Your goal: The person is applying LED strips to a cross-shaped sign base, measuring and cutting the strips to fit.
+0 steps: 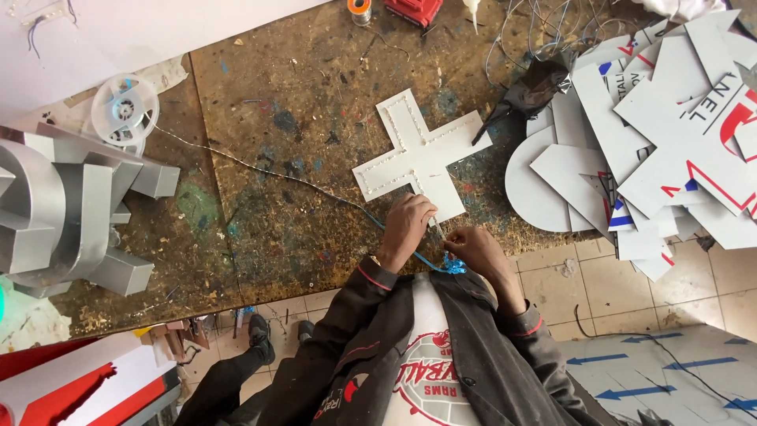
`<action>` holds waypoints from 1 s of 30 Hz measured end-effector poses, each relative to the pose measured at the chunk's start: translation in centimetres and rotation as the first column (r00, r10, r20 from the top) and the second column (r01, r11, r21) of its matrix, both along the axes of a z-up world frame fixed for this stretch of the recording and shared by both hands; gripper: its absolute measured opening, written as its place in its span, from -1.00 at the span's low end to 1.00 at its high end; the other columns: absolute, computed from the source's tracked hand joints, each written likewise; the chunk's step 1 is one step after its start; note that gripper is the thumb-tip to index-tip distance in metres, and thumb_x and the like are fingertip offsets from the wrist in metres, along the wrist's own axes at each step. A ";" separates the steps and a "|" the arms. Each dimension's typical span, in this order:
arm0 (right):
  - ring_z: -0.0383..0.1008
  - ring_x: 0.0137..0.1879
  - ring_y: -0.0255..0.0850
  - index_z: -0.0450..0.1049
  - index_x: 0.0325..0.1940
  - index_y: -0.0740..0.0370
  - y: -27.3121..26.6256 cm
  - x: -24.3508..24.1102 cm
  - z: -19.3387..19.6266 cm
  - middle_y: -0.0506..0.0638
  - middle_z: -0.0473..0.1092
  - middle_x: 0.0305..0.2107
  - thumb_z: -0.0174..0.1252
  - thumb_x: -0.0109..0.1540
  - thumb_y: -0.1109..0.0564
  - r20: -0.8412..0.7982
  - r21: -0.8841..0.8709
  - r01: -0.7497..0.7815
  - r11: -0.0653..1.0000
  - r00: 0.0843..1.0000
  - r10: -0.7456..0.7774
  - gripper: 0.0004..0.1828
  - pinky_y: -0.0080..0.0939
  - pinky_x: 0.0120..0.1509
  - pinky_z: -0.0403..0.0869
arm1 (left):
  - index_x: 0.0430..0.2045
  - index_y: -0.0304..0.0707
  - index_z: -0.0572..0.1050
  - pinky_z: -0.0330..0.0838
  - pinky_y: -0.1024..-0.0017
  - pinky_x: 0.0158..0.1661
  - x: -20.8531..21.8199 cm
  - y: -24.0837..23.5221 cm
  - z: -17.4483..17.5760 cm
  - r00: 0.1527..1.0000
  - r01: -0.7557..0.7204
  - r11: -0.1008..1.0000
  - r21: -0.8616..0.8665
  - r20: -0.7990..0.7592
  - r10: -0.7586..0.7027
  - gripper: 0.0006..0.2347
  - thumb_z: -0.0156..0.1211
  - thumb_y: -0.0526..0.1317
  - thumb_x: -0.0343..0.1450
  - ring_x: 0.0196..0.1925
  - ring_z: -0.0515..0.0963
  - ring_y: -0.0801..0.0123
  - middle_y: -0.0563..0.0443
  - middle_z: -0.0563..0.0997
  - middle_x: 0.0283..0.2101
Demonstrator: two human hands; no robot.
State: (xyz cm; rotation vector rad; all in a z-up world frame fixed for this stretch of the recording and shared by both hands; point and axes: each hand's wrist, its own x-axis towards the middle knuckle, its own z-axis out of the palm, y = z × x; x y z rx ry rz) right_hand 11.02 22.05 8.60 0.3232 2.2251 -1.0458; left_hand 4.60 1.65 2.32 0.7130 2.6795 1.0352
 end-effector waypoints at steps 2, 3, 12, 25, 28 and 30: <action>0.66 0.18 0.37 0.80 -0.02 0.08 0.0 0.0 0.3 0.17 0.74 -0.15 0.35 0.29 -0.29 0.007 0.001 -0.010 1.000 1.000 0.010 -0.55 0.41 0.27 0.56 | -0.12 -0.18 0.65 0.57 0.05 0.27 -0.2 0.1 0.0 1.000 -0.005 1.000 -0.010 0.012 0.006 -0.93 0.26 -0.24 0.68 0.15 0.61 0.25 0.06 0.56 -0.11; 0.64 0.22 0.38 0.80 0.00 0.07 0.0 0.1 0.4 0.19 0.73 -0.10 0.35 0.28 -0.30 0.013 0.004 -0.017 1.000 1.000 0.017 -0.52 0.43 0.29 0.54 | -0.14 -0.14 0.64 0.57 0.07 0.26 -0.2 0.1 0.0 1.000 -0.008 1.000 -0.019 0.022 0.009 -0.93 0.28 -0.21 0.67 0.14 0.60 0.29 0.10 0.56 -0.12; 0.66 0.20 0.35 0.78 0.03 0.03 0.1 0.3 0.3 0.16 0.74 -0.14 0.34 0.29 -0.36 -0.009 -0.016 -0.008 1.000 1.000 0.008 -0.50 0.40 0.29 0.55 | -0.16 -0.18 0.61 0.54 0.06 0.28 -0.6 -0.1 -0.4 0.990 0.125 0.988 -0.088 -0.062 -0.130 -0.98 0.30 -0.29 0.65 0.17 0.52 0.28 0.08 0.46 -0.10; 0.73 0.00 0.20 0.75 0.07 -0.09 1.7 -1.8 1.6 0.08 0.73 -0.30 0.33 0.35 -0.28 -0.115 -0.050 -0.005 0.999 0.993 0.000 -0.63 0.29 0.18 0.58 | 0.04 0.00 0.74 0.55 0.20 0.07 -5.4 -0.7 -1.7 0.873 0.465 0.831 -0.305 0.005 -0.487 -0.80 0.48 -0.21 0.53 0.00 0.58 0.30 0.16 0.65 -0.13; 0.71 0.04 0.32 0.77 0.07 -0.03 2.9 -2.7 0.0 0.16 0.73 -0.25 0.32 0.37 -0.27 -0.166 0.019 -0.008 1.000 0.986 0.011 -0.62 0.41 0.17 0.57 | -0.22 -0.05 0.69 0.55 0.11 0.05 -5.0 -0.7 -1.3 0.900 0.420 0.879 -0.224 -0.018 -0.435 -0.85 0.51 -0.09 0.47 0.00 0.59 0.20 0.11 0.62 -0.19; 0.71 0.05 0.33 0.80 -0.01 -0.03 3.4 -3.3 -0.4 0.13 0.73 -0.26 0.36 0.31 -0.19 -0.162 0.032 0.009 0.999 0.987 -0.004 -0.69 0.37 0.17 0.58 | -0.23 -0.18 0.65 0.54 -0.01 0.24 -4.3 -0.8 0.4 0.942 0.334 0.933 -0.133 0.015 -0.335 -0.85 0.48 -0.13 0.54 0.05 0.56 0.10 0.01 0.54 -0.16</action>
